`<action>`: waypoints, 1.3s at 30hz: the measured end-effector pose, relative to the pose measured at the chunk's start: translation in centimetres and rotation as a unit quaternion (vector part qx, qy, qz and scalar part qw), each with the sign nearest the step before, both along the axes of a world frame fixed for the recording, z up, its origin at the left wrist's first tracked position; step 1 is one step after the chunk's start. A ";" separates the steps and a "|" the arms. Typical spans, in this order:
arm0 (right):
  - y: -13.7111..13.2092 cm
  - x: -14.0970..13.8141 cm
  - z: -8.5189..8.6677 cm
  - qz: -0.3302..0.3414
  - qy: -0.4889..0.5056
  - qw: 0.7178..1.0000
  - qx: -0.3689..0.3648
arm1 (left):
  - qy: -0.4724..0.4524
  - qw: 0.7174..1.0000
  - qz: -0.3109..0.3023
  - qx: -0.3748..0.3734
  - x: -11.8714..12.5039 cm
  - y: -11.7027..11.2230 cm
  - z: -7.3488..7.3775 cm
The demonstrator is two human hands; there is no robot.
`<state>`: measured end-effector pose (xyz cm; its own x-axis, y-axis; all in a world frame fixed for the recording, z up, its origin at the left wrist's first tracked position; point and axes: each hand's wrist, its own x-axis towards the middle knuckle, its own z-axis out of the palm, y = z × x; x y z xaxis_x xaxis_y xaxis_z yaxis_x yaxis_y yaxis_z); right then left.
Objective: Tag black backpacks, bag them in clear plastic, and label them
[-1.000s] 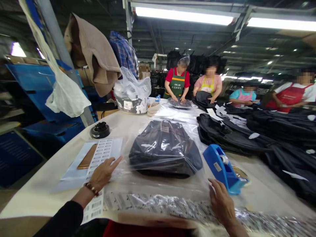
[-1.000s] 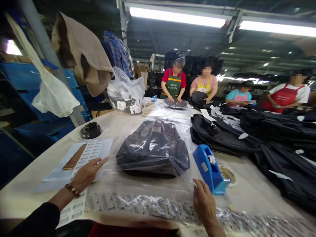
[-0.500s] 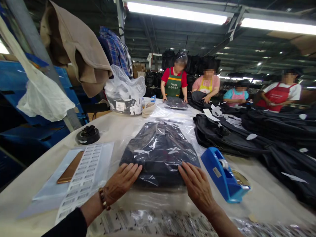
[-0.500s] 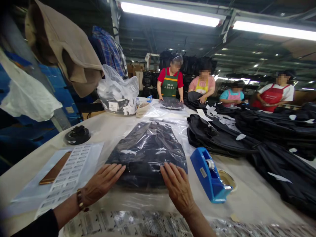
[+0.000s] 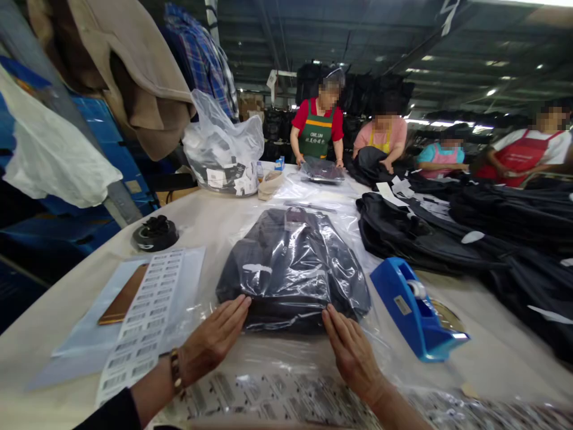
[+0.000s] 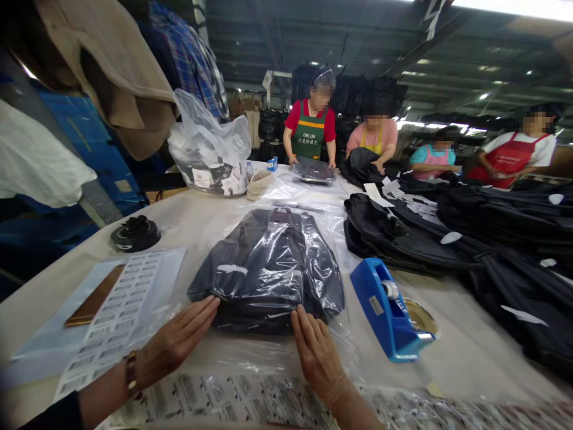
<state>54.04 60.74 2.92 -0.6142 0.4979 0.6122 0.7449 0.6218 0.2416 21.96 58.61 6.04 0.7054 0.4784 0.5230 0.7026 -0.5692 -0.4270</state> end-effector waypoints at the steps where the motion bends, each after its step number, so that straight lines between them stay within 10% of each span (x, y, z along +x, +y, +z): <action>1: -0.1 -0.1 0.0 -0.009 -0.008 1.000 0.000 | -0.007 1.000 0.016 -0.002 0.3 -0.3 0.1; 9: -0.8 -0.5 -0.1 -0.029 -0.035 0.999 -0.009 | 0.032 0.989 -0.103 -0.098 6.9 0.8 3.8; 15: -1.0 0.0 -0.5 -0.036 -0.045 0.998 -0.016 | 0.016 0.981 -0.137 -0.138 11.1 5.8 1.1; 28: -4.5 1.9 1.4 0.031 -0.041 0.994 -0.099 | 0.011 0.979 -0.144 -0.147 11.0 5.9 -0.7; 39: -4.7 -0.1 -0.8 0.005 -0.002 0.996 -0.085 | 0.005 0.982 -0.139 -0.128 11.1 5.7 -1.1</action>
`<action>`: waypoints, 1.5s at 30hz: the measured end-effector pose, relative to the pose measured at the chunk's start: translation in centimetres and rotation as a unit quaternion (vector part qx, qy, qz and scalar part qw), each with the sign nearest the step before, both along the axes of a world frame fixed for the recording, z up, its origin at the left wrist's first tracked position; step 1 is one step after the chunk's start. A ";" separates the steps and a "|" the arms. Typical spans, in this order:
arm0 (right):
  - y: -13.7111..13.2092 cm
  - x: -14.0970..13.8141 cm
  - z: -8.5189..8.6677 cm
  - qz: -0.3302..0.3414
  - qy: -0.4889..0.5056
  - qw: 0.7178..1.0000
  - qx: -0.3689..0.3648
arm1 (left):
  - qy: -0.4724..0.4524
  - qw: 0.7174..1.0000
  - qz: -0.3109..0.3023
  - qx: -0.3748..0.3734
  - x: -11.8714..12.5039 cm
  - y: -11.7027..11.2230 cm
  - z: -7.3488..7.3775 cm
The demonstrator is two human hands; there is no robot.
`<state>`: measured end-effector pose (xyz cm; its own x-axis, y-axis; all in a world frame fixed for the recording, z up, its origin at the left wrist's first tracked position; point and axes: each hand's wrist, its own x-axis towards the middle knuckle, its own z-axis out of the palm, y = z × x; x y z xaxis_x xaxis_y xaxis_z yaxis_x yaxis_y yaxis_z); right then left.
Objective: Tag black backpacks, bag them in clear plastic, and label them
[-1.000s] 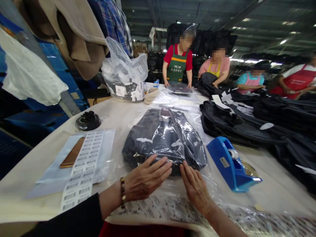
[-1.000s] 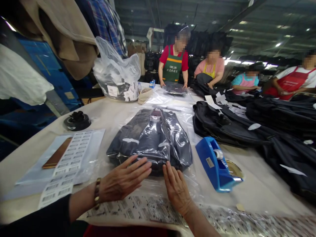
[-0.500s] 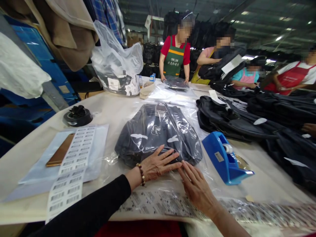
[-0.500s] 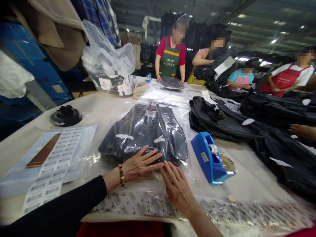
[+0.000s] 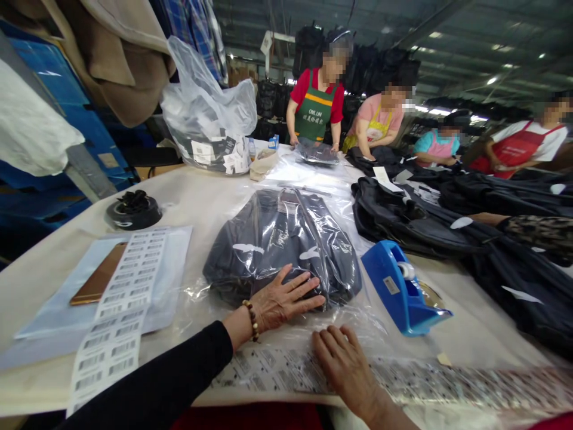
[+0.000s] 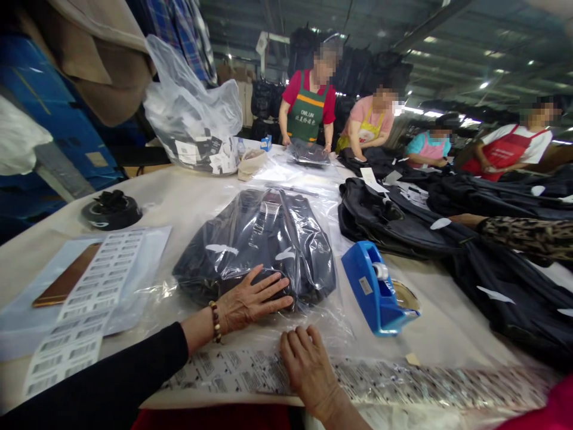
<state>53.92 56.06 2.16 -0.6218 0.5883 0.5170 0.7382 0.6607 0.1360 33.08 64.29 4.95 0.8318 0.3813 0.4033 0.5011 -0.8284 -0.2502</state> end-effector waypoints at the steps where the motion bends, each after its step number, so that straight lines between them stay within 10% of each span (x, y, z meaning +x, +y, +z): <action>1: 0.1 0.0 0.2 0.006 0.014 1.000 0.006 | 0.000 1.000 -0.001 0.000 0.0 0.0 0.0; 13: 4.2 -1.3 2.7 -0.072 0.148 0.985 -0.044 | -0.046 0.993 -0.003 -0.110 0.8 -0.6 1.3; 18: 4.3 -1.0 2.6 -0.082 0.140 0.985 -0.064 | -0.117 0.993 -0.006 0.028 1.9 -0.5 0.4; 29: 2.4 10.0 2.6 -0.085 0.064 0.989 -0.100 | -0.154 0.984 -0.013 0.087 2.0 -0.5 0.1; 34: 1.4 10.6 2.1 -0.143 0.099 0.981 -0.091 | -0.144 0.985 -0.013 0.090 2.1 -0.6 0.1; 45: 4.0 6.9 2.6 0.016 0.052 0.998 -0.042 | -0.119 0.988 -0.010 0.094 2.0 -0.6 0.0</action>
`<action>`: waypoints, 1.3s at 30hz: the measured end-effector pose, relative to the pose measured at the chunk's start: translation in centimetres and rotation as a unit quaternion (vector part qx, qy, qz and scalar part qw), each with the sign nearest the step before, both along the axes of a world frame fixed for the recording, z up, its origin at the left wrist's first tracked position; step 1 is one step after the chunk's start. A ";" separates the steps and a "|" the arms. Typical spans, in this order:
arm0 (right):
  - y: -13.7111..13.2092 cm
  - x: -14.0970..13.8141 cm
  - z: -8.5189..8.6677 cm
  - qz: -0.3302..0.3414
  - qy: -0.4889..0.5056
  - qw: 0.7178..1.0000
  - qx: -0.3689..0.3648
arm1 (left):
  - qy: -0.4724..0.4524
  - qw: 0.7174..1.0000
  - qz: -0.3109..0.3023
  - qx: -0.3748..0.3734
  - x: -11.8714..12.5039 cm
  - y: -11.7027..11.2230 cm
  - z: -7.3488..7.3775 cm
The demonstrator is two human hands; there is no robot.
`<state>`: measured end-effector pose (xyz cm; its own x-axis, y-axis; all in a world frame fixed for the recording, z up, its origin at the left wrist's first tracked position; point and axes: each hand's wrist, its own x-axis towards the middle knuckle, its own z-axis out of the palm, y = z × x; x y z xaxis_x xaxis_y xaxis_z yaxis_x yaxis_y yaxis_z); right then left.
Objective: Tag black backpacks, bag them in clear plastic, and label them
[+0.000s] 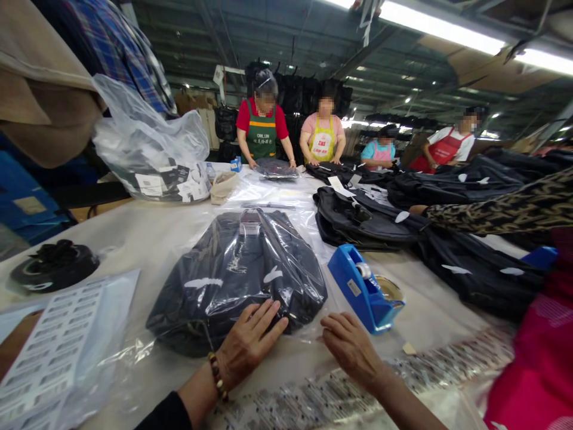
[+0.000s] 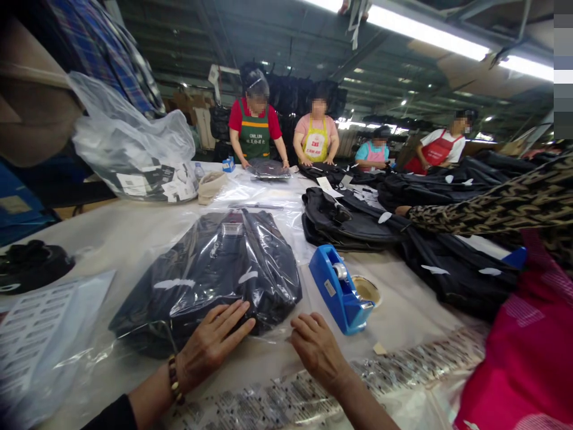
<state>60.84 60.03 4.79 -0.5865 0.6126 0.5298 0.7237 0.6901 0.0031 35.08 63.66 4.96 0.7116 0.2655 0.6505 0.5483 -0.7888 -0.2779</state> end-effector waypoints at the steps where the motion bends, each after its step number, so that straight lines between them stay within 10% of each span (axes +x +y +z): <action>1: 0.3 0.3 -0.2 0.009 0.003 1.000 -0.028 | 0.004 1.000 0.000 0.002 0.0 0.0 0.1; 14: 1.8 0.2 -0.6 -0.139 0.077 0.970 -0.183 | -0.029 1.000 -0.006 0.004 1.4 -0.4 -0.3; 26: -0.1 3.0 -0.8 -0.277 0.223 0.933 -0.060 | -0.133 0.989 -0.006 -0.064 2.6 -0.3 1.0; 30: -0.2 7.0 1.6 -0.379 0.330 0.865 -0.005 | -0.140 0.988 -0.016 -0.063 2.6 -0.2 1.0; 39: 3.8 10.4 4.0 -0.390 0.453 0.755 -0.270 | -0.145 0.987 -0.012 -0.069 2.5 -0.1 0.9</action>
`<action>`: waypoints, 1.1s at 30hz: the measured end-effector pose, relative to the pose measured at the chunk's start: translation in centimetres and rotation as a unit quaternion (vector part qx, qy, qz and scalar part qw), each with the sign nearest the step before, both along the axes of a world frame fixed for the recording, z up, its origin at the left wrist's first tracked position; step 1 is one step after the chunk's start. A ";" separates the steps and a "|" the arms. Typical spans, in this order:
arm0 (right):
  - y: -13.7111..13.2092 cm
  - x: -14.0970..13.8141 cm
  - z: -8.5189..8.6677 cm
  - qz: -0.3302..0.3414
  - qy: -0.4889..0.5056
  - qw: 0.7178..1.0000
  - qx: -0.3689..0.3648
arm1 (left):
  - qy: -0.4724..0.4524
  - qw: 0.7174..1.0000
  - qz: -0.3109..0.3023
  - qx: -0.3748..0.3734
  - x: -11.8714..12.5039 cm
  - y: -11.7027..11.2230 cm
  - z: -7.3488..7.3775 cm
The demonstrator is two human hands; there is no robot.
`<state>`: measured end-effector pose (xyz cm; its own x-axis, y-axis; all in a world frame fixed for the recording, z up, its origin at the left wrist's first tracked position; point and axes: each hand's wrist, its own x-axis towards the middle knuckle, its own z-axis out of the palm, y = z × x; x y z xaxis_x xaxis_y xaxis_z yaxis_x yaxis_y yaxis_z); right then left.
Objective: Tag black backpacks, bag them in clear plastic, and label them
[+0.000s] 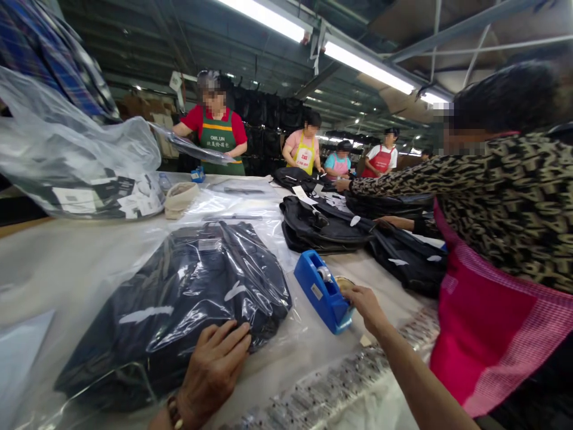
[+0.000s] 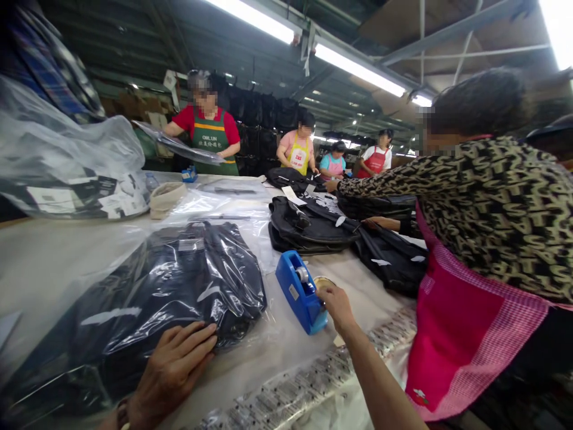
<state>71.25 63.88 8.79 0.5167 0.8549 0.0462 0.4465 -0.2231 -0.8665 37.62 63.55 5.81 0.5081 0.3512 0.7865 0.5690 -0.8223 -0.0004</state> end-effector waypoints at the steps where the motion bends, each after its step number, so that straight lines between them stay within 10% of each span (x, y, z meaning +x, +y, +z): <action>1: 0.1 -0.1 0.1 0.004 0.029 1.000 0.000 | 0.000 1.000 0.000 0.000 0.0 0.0 0.0; 8: -4.0 0.4 0.4 0.014 0.128 0.988 0.085 | 0.002 1.000 0.000 0.011 0.0 -0.1 0.3; 13: -7.9 0.3 -2.6 -0.003 0.140 0.989 0.045 | 0.007 1.000 0.002 0.011 0.1 -0.2 0.4; 23: -9.1 -0.3 -4.0 -0.001 -0.090 0.995 0.047 | 0.004 1.000 0.005 -0.002 0.2 -0.3 0.2; 28: -9.3 -7.3 -1.2 0.310 -0.393 0.855 0.137 | 0.002 1.000 0.008 -0.011 0.2 -0.2 0.0; 33: -5.0 -12.8 -0.8 0.404 -0.528 0.738 0.111 | -0.004 1.000 0.010 -0.021 0.2 -0.3 0.1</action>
